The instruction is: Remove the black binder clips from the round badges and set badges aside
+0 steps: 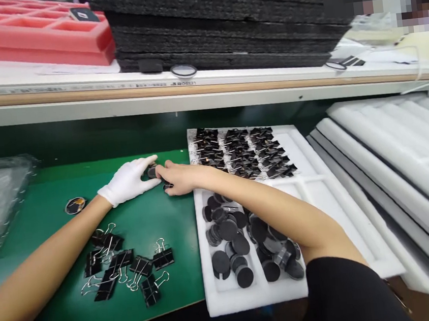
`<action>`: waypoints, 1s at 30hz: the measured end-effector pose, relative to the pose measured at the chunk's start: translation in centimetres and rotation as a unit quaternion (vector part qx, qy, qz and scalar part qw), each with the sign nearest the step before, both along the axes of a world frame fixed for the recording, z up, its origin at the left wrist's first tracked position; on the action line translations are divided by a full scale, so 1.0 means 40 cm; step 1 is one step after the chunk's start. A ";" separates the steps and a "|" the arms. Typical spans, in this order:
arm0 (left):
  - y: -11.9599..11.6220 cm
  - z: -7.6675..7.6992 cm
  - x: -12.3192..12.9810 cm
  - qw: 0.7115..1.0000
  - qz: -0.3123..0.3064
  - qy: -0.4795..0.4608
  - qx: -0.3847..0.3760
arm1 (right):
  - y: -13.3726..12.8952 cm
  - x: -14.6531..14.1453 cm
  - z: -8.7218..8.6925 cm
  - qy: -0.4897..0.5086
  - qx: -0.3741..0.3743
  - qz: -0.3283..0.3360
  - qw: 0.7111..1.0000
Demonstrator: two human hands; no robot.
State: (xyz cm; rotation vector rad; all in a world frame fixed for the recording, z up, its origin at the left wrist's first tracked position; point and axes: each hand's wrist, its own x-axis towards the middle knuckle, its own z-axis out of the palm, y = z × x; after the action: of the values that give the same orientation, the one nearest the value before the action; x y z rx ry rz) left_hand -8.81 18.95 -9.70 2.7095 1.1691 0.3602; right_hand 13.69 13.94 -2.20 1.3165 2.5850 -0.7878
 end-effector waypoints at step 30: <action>-0.021 0.025 -0.009 0.998 -0.031 -0.013 -0.047 | 0.139 -0.135 -0.174 0.148 0.132 -0.471 0.860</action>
State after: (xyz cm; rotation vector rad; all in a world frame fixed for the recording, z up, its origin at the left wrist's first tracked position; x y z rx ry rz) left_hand -9.18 18.12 -8.69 2.6449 1.0653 0.3232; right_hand 8.31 19.51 -9.15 2.8223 2.1705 -0.7839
